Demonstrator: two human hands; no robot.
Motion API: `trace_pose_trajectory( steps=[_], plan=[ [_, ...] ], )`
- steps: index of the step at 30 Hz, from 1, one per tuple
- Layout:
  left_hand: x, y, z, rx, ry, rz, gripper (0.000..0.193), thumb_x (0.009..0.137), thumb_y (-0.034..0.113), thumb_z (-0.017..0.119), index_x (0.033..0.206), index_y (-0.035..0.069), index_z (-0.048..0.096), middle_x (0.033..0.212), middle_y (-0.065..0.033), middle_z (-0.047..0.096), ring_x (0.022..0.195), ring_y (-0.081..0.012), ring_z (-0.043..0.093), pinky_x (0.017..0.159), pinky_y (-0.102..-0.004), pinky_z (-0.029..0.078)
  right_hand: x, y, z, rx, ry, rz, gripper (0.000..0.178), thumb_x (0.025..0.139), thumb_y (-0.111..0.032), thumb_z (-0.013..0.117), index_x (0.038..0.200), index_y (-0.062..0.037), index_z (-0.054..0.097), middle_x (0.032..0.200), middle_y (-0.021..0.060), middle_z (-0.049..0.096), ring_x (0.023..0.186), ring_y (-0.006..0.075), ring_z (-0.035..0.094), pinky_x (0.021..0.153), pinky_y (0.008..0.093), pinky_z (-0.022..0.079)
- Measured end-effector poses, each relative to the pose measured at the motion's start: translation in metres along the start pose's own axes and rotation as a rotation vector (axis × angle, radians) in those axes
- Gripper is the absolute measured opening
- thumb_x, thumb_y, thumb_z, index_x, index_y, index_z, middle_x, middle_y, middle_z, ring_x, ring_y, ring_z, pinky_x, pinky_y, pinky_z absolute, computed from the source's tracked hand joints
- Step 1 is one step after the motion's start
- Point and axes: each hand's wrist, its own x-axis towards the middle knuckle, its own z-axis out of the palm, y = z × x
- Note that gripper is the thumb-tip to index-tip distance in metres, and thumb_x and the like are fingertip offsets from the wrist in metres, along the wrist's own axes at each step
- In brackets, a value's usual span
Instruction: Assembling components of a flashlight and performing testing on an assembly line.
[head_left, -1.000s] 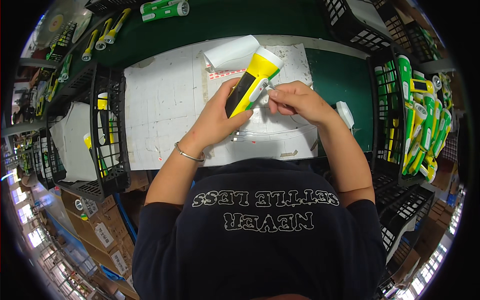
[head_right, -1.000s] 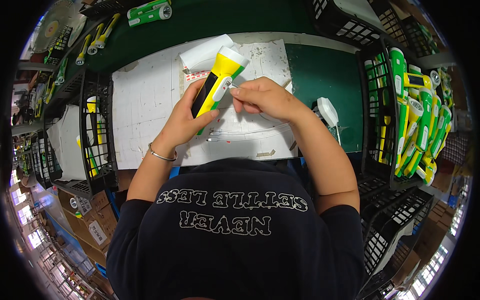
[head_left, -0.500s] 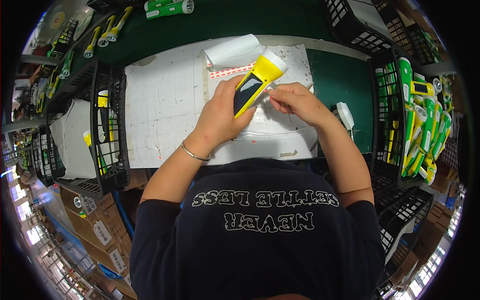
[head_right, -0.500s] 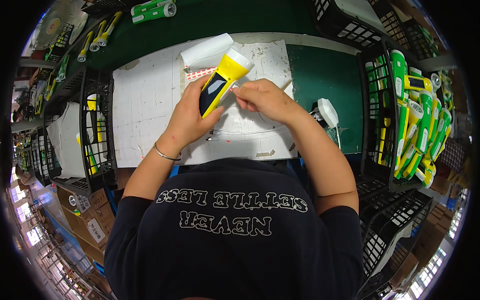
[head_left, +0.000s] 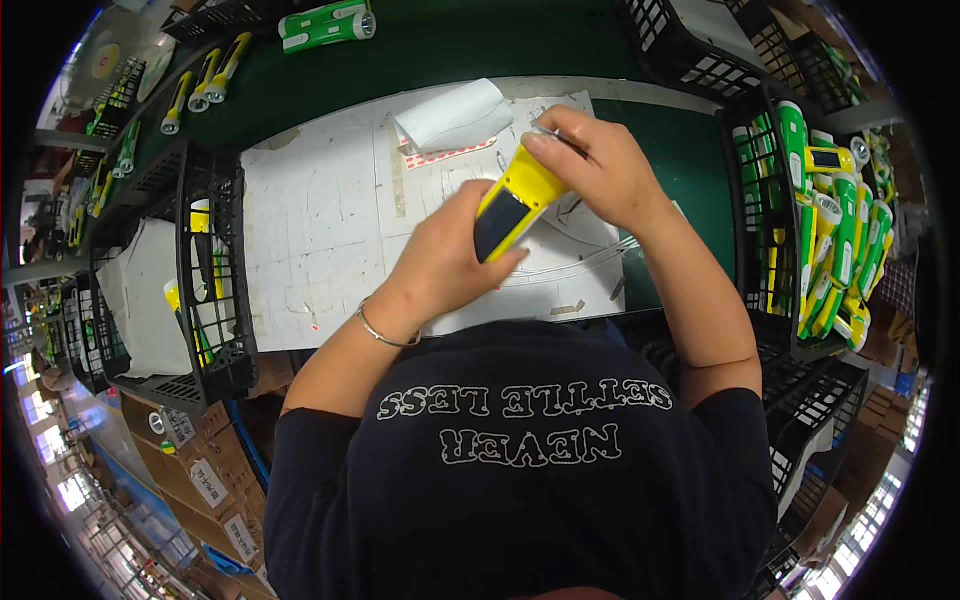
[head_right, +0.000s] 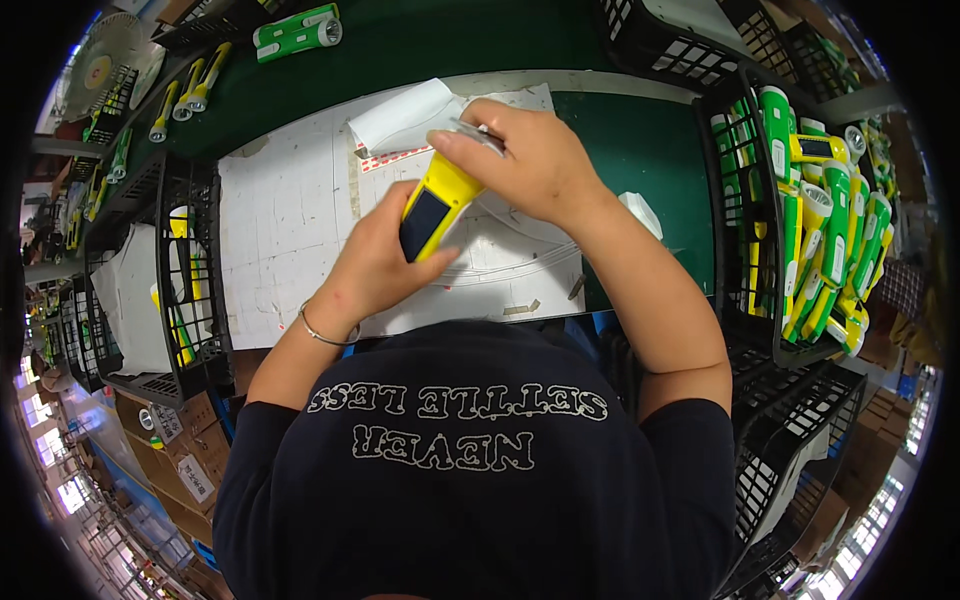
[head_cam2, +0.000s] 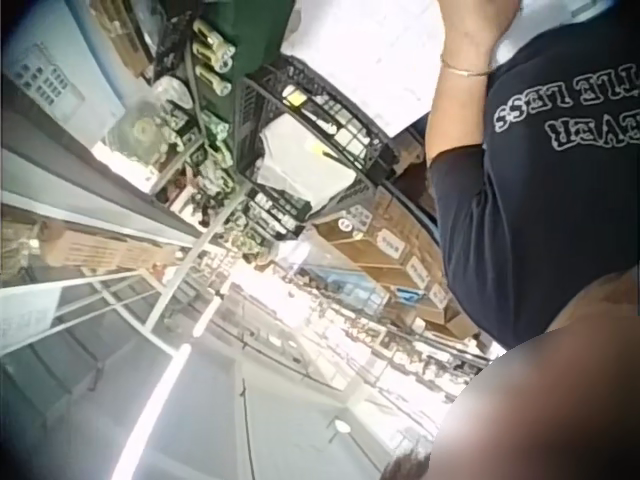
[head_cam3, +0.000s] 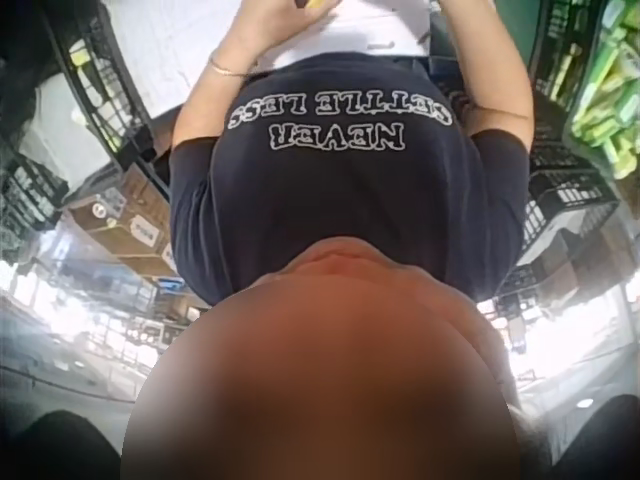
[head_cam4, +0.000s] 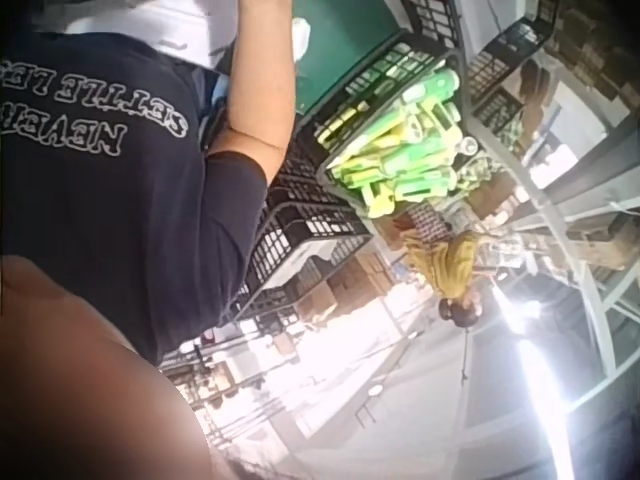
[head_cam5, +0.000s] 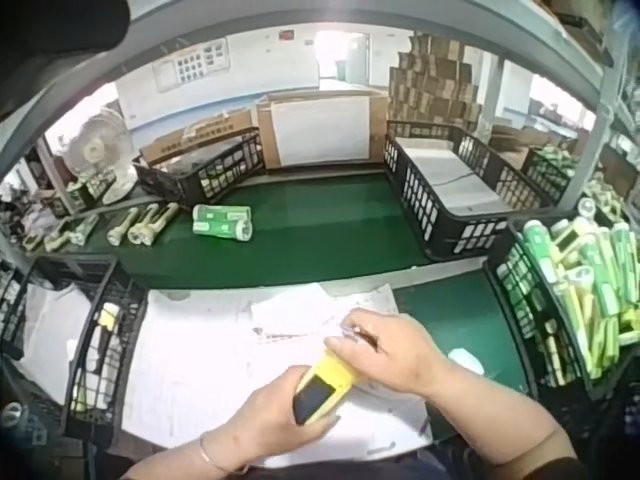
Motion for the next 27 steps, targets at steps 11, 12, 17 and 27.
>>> trace_pose_trajectory(
  steps=[11, 12, 17, 27],
  plan=[
    [-0.003, -0.007, -0.005, -1.298, -0.721, -0.222, 0.052, 0.064, 0.012, 0.066, 0.111, 0.006, 0.044, 0.066, -0.0066, 0.050, 0.049, -0.0162, 0.054, 0.046, -0.0248, 0.044, -0.002, 0.009, 0.008, 0.435, -0.060, -0.311, 0.035, 0.083, -0.036, 0.051, 0.085, -0.0013, 0.057, 0.070, 0.0041, 0.055, 0.064, 0.0099, 0.049, 0.055, 0.0263, 0.040],
    [0.006, -0.012, -0.003, -0.628, -0.418, -0.126, 0.049, 0.067, 0.013, 0.066, 0.111, 0.005, 0.044, 0.069, -0.0073, 0.054, 0.054, -0.0167, 0.058, 0.053, -0.0278, 0.048, 0.000, 0.015, 0.007, 0.185, -0.092, -0.157, 0.035, 0.083, -0.036, 0.051, 0.085, -0.0019, 0.058, 0.069, 0.0055, 0.055, 0.063, 0.0114, 0.050, 0.056, 0.0269, 0.040],
    [0.003, 0.005, -0.020, -0.463, -0.490, -0.258, 0.050, 0.070, 0.010, 0.068, 0.112, 0.004, 0.043, 0.083, -0.0125, 0.058, 0.069, -0.0221, 0.060, 0.064, -0.0313, 0.048, -0.010, 0.027, 0.014, 0.346, -0.068, -0.195, 0.033, 0.086, -0.031, 0.043, 0.085, 0.0000, 0.055, 0.072, 0.0087, 0.054, 0.068, 0.0151, 0.052, 0.063, 0.0273, 0.041],
    [0.008, -0.010, -0.001, -0.091, -0.175, 0.046, 0.053, 0.072, 0.019, 0.066, 0.113, 0.000, 0.040, 0.084, -0.0186, 0.061, 0.071, -0.0319, 0.063, 0.066, -0.0378, 0.049, -0.003, 0.037, 0.013, 0.326, -0.005, -0.131, 0.031, 0.084, -0.031, 0.046, 0.088, -0.0019, 0.058, 0.075, 0.0065, 0.058, 0.070, 0.0136, 0.054, 0.064, 0.0258, 0.042]
  ],
)
